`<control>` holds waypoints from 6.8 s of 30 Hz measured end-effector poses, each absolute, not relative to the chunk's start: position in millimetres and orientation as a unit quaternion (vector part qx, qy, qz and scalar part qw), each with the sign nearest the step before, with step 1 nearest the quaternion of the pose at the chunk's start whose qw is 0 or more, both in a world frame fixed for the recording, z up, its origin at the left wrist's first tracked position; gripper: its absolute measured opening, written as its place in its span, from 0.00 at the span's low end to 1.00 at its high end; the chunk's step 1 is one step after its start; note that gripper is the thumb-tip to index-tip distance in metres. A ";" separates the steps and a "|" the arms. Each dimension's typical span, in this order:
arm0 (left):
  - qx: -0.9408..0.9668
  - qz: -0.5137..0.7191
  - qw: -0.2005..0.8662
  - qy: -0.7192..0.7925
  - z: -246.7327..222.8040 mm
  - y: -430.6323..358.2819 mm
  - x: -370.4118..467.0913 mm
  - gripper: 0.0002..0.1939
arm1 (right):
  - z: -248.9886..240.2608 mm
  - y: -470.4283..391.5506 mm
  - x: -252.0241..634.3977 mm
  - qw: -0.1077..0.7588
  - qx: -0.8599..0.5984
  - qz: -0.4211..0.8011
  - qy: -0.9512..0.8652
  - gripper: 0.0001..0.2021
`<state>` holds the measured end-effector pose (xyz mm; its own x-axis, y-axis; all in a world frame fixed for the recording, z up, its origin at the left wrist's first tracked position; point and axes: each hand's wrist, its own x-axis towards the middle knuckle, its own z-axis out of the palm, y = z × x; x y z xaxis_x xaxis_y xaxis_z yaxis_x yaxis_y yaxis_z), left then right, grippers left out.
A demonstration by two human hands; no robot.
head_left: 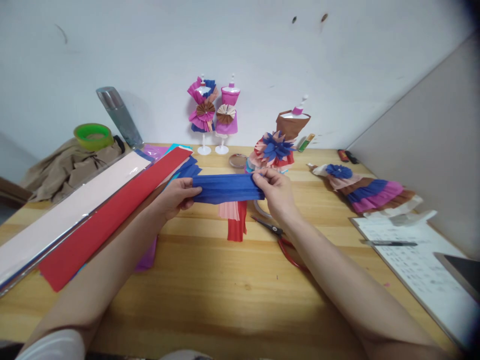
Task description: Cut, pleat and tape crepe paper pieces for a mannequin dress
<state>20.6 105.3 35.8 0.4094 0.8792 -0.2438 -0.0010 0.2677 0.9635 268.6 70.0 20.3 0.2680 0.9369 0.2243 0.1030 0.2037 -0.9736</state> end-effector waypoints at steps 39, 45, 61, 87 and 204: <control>0.384 0.326 0.729 0.463 40.8 118.2 8.5 0.19 | 12.8 67.7 266.3 0.558 -0.407 0.410 -0.596 0.12; 0.382 0.324 0.739 0.451 41.9 116.8 9.3 0.22 | 12.2 68.5 264.2 0.555 -0.393 0.421 -0.601 0.13; 0.379 0.330 0.728 0.466 41.7 116.0 11.1 0.20 | 14.6 64.0 263.2 0.567 -0.381 0.403 -0.609 0.11; 0.543 0.440 0.591 0.403 48.1 101.4 19.7 0.23 | 18.6 66.2 260.5 0.632 -0.444 0.445 -0.453 0.14; 0.524 0.595 0.429 0.432 37.1 96.6 33.8 0.10 | 20.5 62.9 258.1 0.670 -0.471 0.339 -0.463 0.08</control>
<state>33.8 96.6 37.1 -0.0826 0.9638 0.2536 -0.0570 -0.2586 0.9643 258.1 62.9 20.5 0.3418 0.8901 0.3016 -0.0188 0.3273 -0.9447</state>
